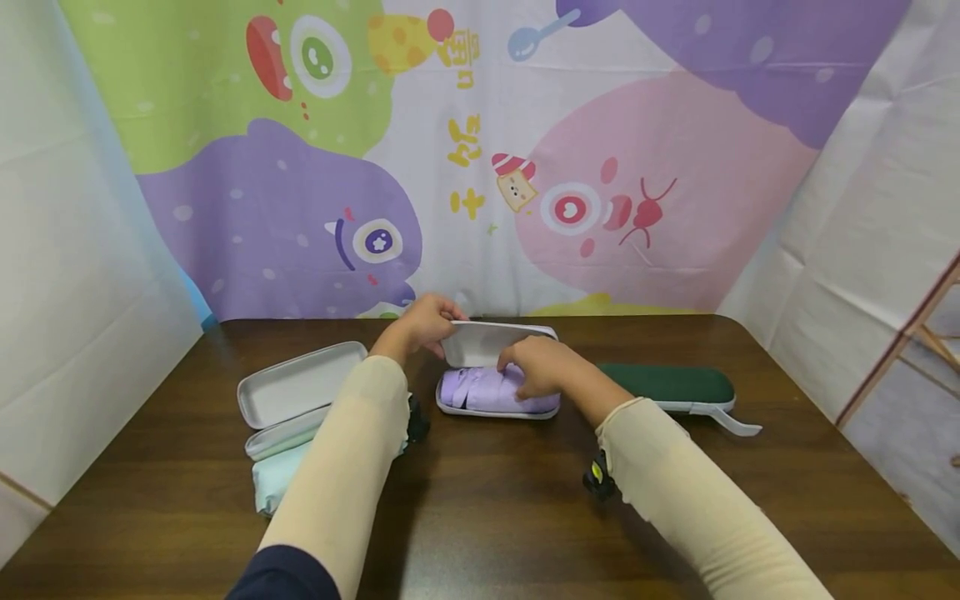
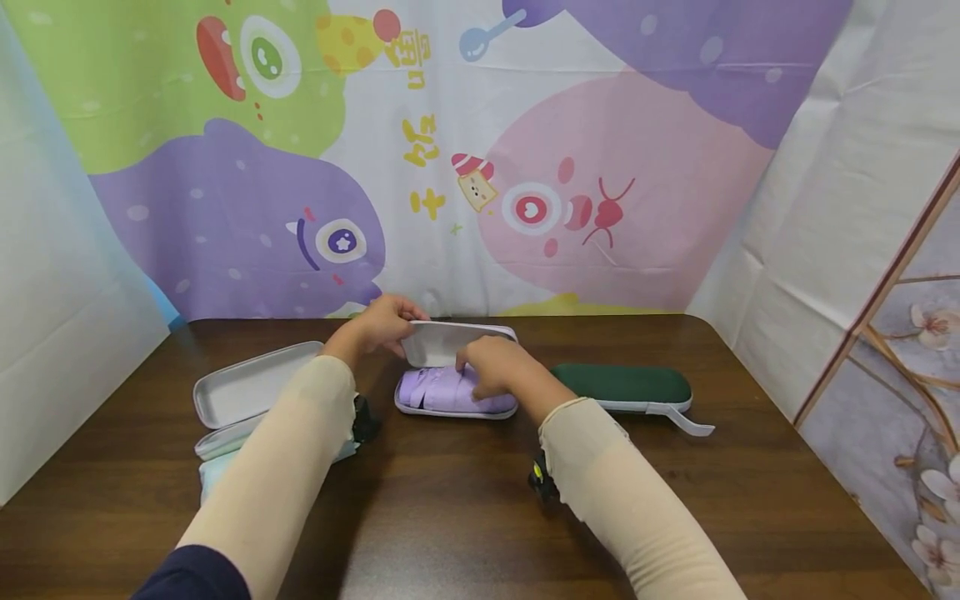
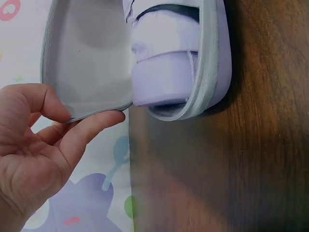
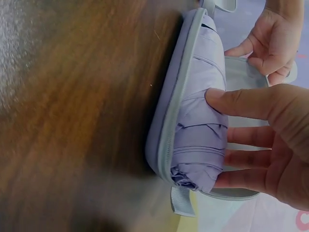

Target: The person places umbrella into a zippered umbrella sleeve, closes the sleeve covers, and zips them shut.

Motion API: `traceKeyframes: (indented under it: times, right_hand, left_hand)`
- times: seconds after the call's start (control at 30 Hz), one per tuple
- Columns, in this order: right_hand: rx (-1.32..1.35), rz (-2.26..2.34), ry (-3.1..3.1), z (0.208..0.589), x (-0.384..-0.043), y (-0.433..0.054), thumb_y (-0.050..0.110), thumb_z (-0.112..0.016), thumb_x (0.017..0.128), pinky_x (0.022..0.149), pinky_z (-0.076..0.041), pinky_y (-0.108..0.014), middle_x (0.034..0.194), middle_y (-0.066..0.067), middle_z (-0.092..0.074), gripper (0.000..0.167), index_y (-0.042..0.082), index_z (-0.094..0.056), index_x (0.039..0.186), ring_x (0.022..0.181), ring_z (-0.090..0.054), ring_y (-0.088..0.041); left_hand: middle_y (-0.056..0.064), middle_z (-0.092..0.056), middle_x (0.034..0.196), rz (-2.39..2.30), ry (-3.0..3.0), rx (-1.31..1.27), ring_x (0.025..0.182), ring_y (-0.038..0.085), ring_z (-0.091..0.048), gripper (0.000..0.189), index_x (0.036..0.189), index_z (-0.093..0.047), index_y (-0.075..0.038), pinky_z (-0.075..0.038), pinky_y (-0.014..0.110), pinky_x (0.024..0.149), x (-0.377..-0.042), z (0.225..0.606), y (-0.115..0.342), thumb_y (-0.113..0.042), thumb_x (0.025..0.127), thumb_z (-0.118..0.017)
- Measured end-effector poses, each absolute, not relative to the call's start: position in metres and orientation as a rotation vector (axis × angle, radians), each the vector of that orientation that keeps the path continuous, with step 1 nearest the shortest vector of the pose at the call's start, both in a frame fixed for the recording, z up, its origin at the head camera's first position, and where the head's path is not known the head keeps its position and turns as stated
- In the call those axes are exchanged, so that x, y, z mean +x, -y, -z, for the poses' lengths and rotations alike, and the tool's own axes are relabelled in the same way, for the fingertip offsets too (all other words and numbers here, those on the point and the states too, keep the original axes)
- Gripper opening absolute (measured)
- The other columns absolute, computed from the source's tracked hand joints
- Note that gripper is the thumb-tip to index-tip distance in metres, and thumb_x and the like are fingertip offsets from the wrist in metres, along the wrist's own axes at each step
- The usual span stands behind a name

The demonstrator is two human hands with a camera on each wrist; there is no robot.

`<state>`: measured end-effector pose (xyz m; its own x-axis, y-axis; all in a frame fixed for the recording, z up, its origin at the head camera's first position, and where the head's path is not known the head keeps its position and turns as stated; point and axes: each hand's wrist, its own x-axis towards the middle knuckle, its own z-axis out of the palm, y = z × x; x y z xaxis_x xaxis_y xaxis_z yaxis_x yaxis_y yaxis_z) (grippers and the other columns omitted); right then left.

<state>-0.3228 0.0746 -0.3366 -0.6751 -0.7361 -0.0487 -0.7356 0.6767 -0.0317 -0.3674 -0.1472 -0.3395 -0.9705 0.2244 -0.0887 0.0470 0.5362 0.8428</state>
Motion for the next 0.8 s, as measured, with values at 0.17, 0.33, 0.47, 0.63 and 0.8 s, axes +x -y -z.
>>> traceKeyframes:
  times: [0.17,0.33,0.47,0.63,0.8]
  right_hand:
    - [-1.204,0.045,-2.863,0.343,-0.321,-0.075,0.02,-0.083,0.073,0.088,-0.05,-0.043,0.105,-0.005,-0.07,0.041,0.014,-0.07,0.112,0.1,-0.063,-0.027]
    - [-1.162,0.081,-2.909,0.351,-0.317,-0.077,0.022,-0.082,0.075,0.087,-0.05,-0.045,0.103,-0.005,-0.07,0.042,0.015,-0.07,0.114,0.098,-0.063,-0.027]
    - [-1.164,0.122,-2.934,0.356,-0.318,-0.08,0.024,-0.082,0.076,0.082,-0.05,-0.043,0.094,-0.001,-0.068,0.041,0.014,-0.07,0.114,0.086,-0.061,-0.021]
    - [-1.184,0.169,-2.954,0.359,-0.316,-0.084,0.025,-0.08,0.078,0.077,-0.05,-0.042,0.091,0.0,-0.068,0.039,0.013,-0.07,0.113,0.079,-0.056,-0.018]
    - [-1.167,0.208,-2.97,0.36,-0.312,-0.091,0.027,-0.079,0.08,0.08,-0.052,-0.044,0.103,-0.003,-0.07,0.038,0.014,-0.07,0.115,0.088,-0.062,-0.021]
  left_hand:
    - [0.02,-0.063,0.116,-1.402,-2.573,0.24,0.085,0.026,-0.061,0.028,0.108,-0.067,0.004,-0.058,0.042,0.06,-0.367,0.341,0.148,0.007,0.085,-0.051]
    - [0.021,-0.062,0.12,-1.393,-2.559,0.234,0.088,0.028,-0.061,0.028,0.11,-0.066,0.005,-0.058,0.045,0.064,-0.365,0.339,0.147,0.007,0.087,-0.051]
    - [0.021,-0.061,0.122,-1.384,-2.567,0.235,0.089,0.028,-0.061,0.027,0.11,-0.066,0.004,-0.058,0.044,0.064,-0.363,0.339,0.147,0.007,0.087,-0.051]
    - [0.021,-0.063,0.119,-1.395,-2.571,0.23,0.089,0.028,-0.062,0.026,0.109,-0.066,0.004,-0.058,0.043,0.062,-0.363,0.341,0.148,0.006,0.087,-0.052]
    - [0.021,-0.064,0.115,-1.415,-2.578,0.25,0.087,0.028,-0.062,0.027,0.108,-0.067,0.004,-0.058,0.042,0.06,-0.362,0.342,0.146,0.008,0.085,-0.052]
